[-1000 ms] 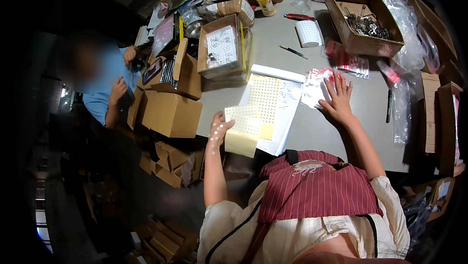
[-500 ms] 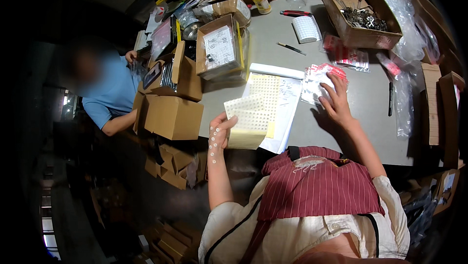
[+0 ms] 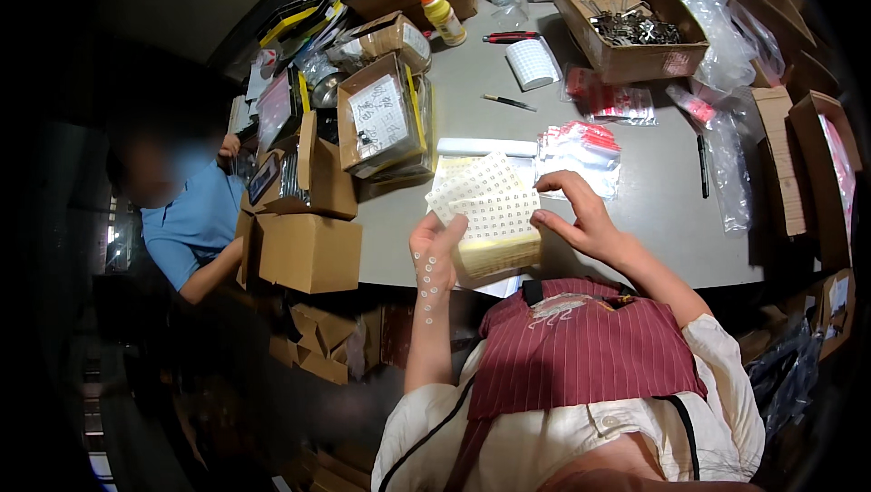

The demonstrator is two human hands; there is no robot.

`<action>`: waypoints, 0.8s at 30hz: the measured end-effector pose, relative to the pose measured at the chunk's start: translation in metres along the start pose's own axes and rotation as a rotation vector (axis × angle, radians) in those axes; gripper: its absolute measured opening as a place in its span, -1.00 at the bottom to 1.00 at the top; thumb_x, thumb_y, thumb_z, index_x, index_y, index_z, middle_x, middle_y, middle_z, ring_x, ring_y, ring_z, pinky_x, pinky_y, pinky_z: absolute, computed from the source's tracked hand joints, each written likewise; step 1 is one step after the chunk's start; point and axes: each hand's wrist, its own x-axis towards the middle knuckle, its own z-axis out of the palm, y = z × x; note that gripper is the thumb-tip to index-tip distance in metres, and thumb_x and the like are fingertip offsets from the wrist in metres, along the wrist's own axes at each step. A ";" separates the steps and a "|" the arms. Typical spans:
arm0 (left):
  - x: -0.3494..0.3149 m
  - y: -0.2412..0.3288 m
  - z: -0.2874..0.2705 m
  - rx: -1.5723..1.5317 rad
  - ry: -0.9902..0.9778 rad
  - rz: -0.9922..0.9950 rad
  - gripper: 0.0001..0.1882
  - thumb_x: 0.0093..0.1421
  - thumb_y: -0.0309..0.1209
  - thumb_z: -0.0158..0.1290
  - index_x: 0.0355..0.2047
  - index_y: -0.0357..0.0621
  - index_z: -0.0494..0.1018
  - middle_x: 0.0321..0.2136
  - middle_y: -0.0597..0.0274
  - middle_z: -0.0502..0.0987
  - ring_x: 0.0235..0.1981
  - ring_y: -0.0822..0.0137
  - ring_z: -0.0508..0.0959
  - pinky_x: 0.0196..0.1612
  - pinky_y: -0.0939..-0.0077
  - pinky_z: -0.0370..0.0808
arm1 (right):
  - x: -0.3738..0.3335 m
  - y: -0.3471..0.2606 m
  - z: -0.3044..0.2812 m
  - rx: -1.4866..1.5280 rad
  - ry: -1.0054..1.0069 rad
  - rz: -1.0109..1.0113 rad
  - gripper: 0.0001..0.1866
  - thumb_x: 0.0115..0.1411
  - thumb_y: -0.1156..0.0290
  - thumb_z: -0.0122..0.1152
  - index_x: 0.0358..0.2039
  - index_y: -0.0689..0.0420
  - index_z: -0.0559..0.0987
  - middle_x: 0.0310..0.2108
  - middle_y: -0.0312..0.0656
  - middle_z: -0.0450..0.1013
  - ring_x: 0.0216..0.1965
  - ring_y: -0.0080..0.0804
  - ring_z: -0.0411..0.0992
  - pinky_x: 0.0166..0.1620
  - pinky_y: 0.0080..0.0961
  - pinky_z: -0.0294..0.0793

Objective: The person sits on the floor and peels small square stickers from a yellow backing sheet. They handle the sheets with both hands, separating individual stickers and placing them onto the floor surface.

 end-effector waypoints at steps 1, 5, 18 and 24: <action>-0.001 0.001 0.006 0.003 0.007 0.010 -0.68 0.22 -0.62 0.16 -0.01 -0.46 0.51 -0.10 0.03 0.63 -0.12 0.30 0.62 0.02 0.42 0.54 | 0.002 0.000 -0.003 -0.059 0.011 -0.016 -0.69 0.18 0.41 0.31 -0.11 0.25 0.52 -0.11 -0.05 0.49 -0.04 -0.12 0.46 0.05 -0.28 0.42; 0.004 -0.003 0.018 0.150 0.005 0.070 -0.67 0.25 -0.51 0.19 -0.01 -0.44 0.52 -0.12 0.09 0.63 -0.15 0.40 0.60 0.00 0.51 0.51 | 0.006 0.005 -0.015 -0.183 0.070 -0.034 -0.68 0.13 0.43 0.32 -0.13 0.24 0.50 -0.14 -0.04 0.48 -0.08 -0.08 0.44 0.02 -0.28 0.39; 0.028 0.004 0.095 0.877 -0.061 0.461 -0.70 0.22 -0.33 0.24 -0.46 -0.33 0.46 -0.54 0.18 0.37 -0.59 0.34 0.34 -0.50 0.40 0.27 | 0.010 -0.055 -0.002 -0.275 0.032 -0.243 -0.73 0.10 0.56 0.31 -0.16 0.21 0.52 -0.26 -0.08 0.45 -0.22 -0.09 0.44 -0.12 -0.25 0.41; 0.039 -0.006 0.099 0.912 -0.065 0.458 -0.71 0.23 -0.33 0.22 -0.45 -0.35 0.46 -0.52 0.14 0.39 -0.58 0.29 0.35 -0.47 0.36 0.29 | 0.010 -0.055 0.005 -0.428 0.125 -0.302 -0.73 0.03 0.57 0.31 -0.22 0.17 0.51 -0.33 -0.15 0.43 -0.29 -0.15 0.41 -0.15 -0.29 0.38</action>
